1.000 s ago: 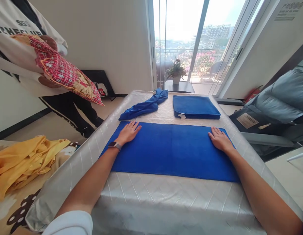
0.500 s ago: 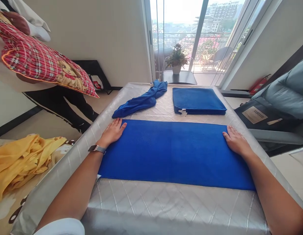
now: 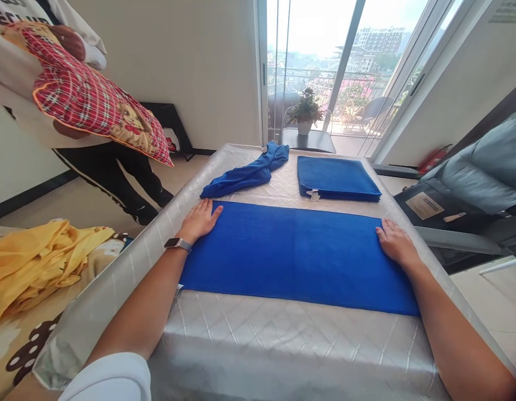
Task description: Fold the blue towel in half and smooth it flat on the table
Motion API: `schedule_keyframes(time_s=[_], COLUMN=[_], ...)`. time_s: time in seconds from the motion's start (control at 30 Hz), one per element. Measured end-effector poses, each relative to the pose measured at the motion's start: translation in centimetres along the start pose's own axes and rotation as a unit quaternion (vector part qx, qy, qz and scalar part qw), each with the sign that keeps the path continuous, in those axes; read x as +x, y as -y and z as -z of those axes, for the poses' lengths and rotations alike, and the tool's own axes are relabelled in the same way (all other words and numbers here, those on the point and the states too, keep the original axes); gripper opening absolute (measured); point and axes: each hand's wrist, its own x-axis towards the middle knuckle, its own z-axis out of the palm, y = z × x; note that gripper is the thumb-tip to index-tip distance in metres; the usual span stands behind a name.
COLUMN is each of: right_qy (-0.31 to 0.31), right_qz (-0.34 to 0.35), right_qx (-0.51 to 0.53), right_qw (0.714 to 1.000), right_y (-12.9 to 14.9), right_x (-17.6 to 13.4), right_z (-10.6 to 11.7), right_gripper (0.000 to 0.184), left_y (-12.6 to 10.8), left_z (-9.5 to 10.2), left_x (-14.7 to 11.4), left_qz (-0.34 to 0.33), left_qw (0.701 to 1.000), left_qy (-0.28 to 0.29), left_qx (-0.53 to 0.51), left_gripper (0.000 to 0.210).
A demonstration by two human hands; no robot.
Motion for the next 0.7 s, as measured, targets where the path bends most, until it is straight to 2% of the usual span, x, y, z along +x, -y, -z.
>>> schedule_keyframes(time_s=[0.1,0.17,0.23,0.33,0.4,0.47,0.57,0.7], right_qy=[-0.030,-0.032,-0.009,0.039,0.063,0.072,0.067,0.066], right_qz=[0.032,0.079,0.145,0.228,0.250,0.247,0.216,0.205], right_qx=[-0.012,0.005,0.034,0.067,0.074,0.070,0.060,0.059], right_qw=[0.999,0.996,0.989,0.971,0.963,0.964,0.972,0.975], right_y=[2.3,5.4,9.7,16.9,20.8,23.3,24.7,24.2], right_x=[-0.9,-1.5,-2.0,-2.3,-2.1,-1.8,-1.3,-1.0], right_z=[1.4,2.1,2.6,2.5,2.0,1.2,-0.1,-0.9], right_gripper=[0.068,0.066,0.066,0.066,0.065,0.063,0.063,0.064], left_y=[-1.2,-3.6,-7.7,-15.2,-19.7,-22.9,-25.0,-24.4], left_z=[1.2,1.7,1.6,0.4,-0.7,-1.6,-2.5,-2.9], left_x=[-0.9,-1.8,-2.8,-3.9,-4.3,-4.3,-4.0,-3.6], left_qz=[-0.002,-0.056,-0.157,-0.294,-0.332,-0.323,-0.280,-0.270], left_qw=[1.000,0.998,0.987,0.955,0.942,0.945,0.957,0.960], left_qy=[-0.006,-0.009,-0.006,-0.001,-0.008,-0.002,0.017,0.019], left_qx=[-0.012,-0.030,-0.043,-0.041,-0.048,-0.058,-0.070,-0.072], left_gripper=[0.088,0.086,0.084,0.081,0.078,0.076,0.078,0.080])
